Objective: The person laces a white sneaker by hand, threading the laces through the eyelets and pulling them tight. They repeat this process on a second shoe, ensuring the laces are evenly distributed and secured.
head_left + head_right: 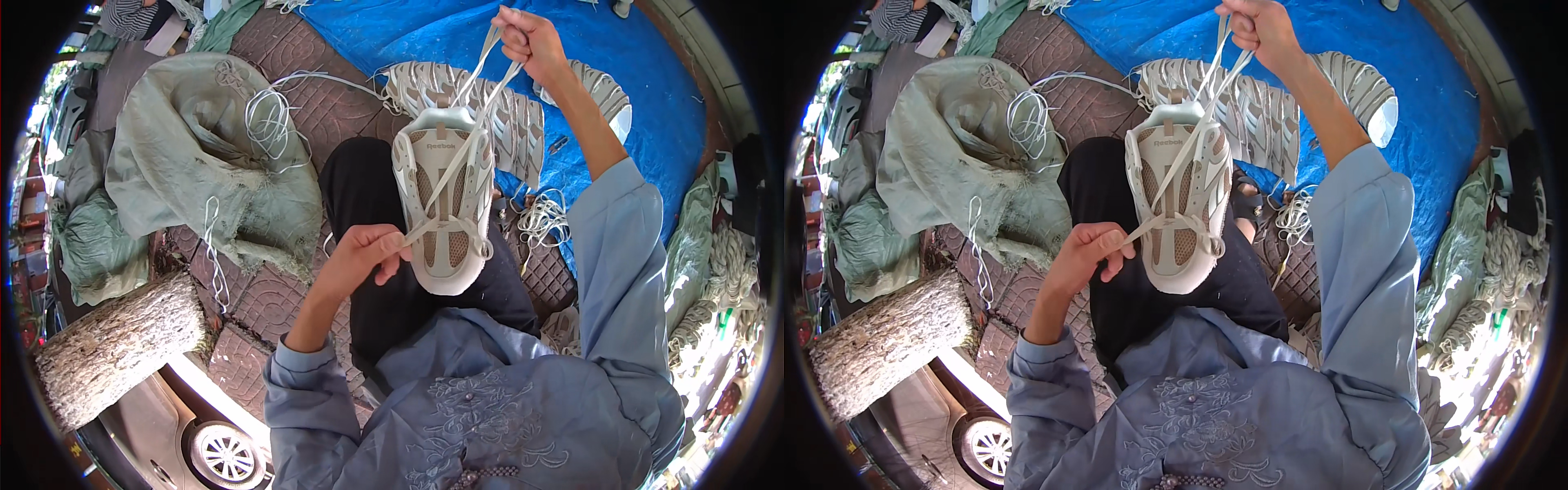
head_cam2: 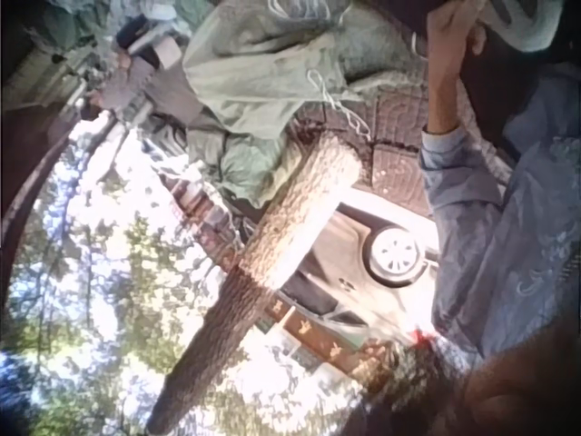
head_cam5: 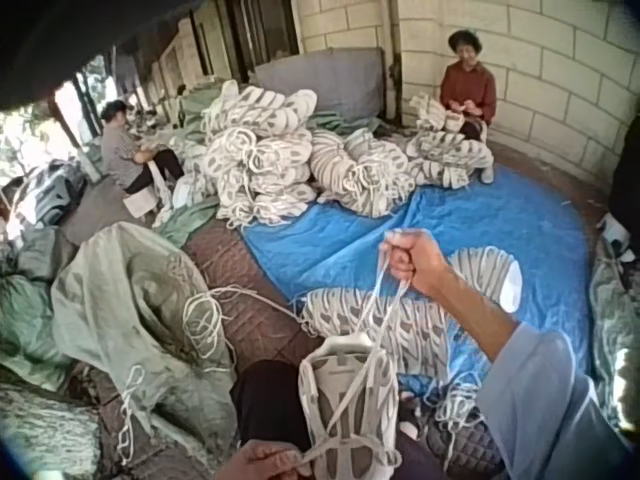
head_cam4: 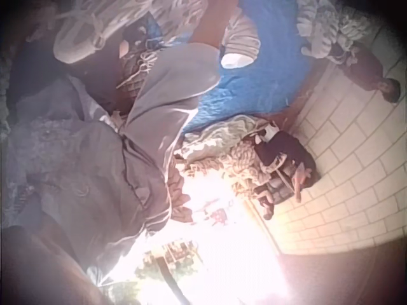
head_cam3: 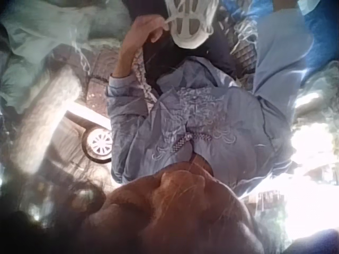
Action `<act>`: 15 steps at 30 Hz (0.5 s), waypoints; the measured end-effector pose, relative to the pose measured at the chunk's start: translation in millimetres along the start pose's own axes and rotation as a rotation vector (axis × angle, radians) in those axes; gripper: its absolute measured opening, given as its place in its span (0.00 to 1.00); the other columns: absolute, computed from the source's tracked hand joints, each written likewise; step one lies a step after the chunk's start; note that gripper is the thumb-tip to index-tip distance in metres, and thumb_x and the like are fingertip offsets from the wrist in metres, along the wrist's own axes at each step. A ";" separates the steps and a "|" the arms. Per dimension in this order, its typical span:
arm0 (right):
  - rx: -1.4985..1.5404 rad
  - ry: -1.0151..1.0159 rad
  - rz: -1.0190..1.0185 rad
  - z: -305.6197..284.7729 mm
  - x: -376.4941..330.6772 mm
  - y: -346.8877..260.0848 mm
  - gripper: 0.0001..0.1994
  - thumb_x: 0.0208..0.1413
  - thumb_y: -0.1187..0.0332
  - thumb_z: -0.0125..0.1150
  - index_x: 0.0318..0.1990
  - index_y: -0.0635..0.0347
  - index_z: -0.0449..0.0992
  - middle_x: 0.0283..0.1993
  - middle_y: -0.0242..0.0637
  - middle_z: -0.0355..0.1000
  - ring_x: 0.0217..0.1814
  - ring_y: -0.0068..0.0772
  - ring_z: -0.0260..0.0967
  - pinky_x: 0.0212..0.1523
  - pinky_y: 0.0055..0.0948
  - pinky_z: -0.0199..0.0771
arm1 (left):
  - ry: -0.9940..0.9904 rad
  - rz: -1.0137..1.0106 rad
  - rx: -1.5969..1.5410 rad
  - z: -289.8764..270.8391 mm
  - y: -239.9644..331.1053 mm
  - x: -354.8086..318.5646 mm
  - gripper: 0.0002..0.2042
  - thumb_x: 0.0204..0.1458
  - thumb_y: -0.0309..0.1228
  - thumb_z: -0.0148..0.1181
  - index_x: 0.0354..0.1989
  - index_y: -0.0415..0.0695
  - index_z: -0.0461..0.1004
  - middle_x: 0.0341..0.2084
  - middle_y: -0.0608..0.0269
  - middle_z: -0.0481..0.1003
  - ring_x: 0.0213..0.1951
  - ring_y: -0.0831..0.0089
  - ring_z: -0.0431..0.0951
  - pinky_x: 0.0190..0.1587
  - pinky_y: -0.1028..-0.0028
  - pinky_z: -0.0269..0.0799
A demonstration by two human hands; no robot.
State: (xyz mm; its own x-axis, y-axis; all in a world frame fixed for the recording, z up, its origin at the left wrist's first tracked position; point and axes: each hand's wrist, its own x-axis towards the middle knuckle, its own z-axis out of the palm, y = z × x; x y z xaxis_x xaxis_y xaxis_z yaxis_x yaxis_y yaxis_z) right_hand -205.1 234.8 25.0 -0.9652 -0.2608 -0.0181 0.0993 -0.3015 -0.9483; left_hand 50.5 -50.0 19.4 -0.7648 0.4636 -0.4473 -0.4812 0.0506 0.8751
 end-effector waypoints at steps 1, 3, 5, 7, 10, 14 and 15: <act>0.087 0.019 0.053 8.5 -1.8 -5.0 0.12 0.54 0.67 0.47 0.24 0.67 0.68 0.09 0.24 0.48 0.07 0.17 0.40 0.09 0.19 0.40 | -0.084 -0.013 -0.083 -3.6 -0.5 2.5 0.05 0.49 0.27 0.52 0.28 0.38 0.72 0.15 0.65 0.70 0.15 0.82 0.67 0.19 0.82 0.63; 0.059 -0.006 0.073 9.1 2.3 -6.8 0.12 0.54 0.68 0.47 0.24 0.68 0.68 0.09 0.25 0.49 0.08 0.17 0.40 0.09 0.19 0.40 | 0.102 0.087 0.389 4.4 2.3 5.3 0.07 0.50 0.29 0.51 0.29 0.38 0.72 0.16 0.65 0.70 0.15 0.81 0.68 0.19 0.82 0.63; 0.040 0.014 0.100 15.4 1.9 -7.5 0.11 0.53 0.69 0.48 0.24 0.69 0.68 0.09 0.25 0.50 0.08 0.17 0.41 0.09 0.19 0.40 | 0.175 0.102 0.561 13.5 12.0 6.8 0.08 0.50 0.30 0.52 0.30 0.38 0.73 0.16 0.66 0.69 0.15 0.82 0.68 0.18 0.83 0.62; 0.023 0.015 0.132 13.9 2.1 -5.3 0.11 0.53 0.69 0.48 0.24 0.69 0.68 0.09 0.25 0.50 0.08 0.17 0.41 0.09 0.19 0.40 | 0.120 0.038 0.428 16.5 20.1 12.7 0.08 0.49 0.31 0.53 0.30 0.38 0.73 0.17 0.69 0.68 0.15 0.84 0.67 0.18 0.84 0.61; 0.025 -0.018 0.139 15.2 3.2 -0.4 0.11 0.52 0.69 0.49 0.24 0.70 0.68 0.09 0.25 0.50 0.08 0.16 0.41 0.09 0.20 0.40 | 0.005 -0.203 0.003 9.4 22.5 21.3 0.06 0.46 0.28 0.56 0.31 0.40 0.73 0.18 0.69 0.68 0.16 0.85 0.67 0.18 0.85 0.61; -0.098 -0.067 0.062 20.8 -1.6 1.3 0.13 0.54 0.64 0.50 0.27 0.68 0.69 0.11 0.23 0.47 0.09 0.14 0.38 0.10 0.18 0.37 | -0.026 -0.214 0.146 8.5 21.9 32.2 0.05 0.46 0.26 0.56 0.31 0.40 0.73 0.19 0.69 0.69 0.18 0.86 0.68 0.19 0.87 0.60; -0.153 -0.084 0.024 21.8 -3.3 1.4 0.14 0.55 0.62 0.50 0.28 0.67 0.69 0.11 0.22 0.46 0.09 0.12 0.37 0.11 0.17 0.36 | -0.027 -0.165 0.175 9.5 24.0 31.4 0.05 0.46 0.26 0.56 0.31 0.39 0.73 0.20 0.69 0.70 0.19 0.86 0.68 0.20 0.87 0.61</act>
State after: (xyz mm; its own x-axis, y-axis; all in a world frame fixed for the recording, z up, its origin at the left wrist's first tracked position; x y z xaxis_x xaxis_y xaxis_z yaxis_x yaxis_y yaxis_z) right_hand -196.5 215.2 30.6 -0.9388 -0.3438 -0.0210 0.0780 -0.1528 -0.9852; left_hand 19.0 -25.8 28.2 -0.6693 0.4594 -0.5839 -0.5153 0.2791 0.8103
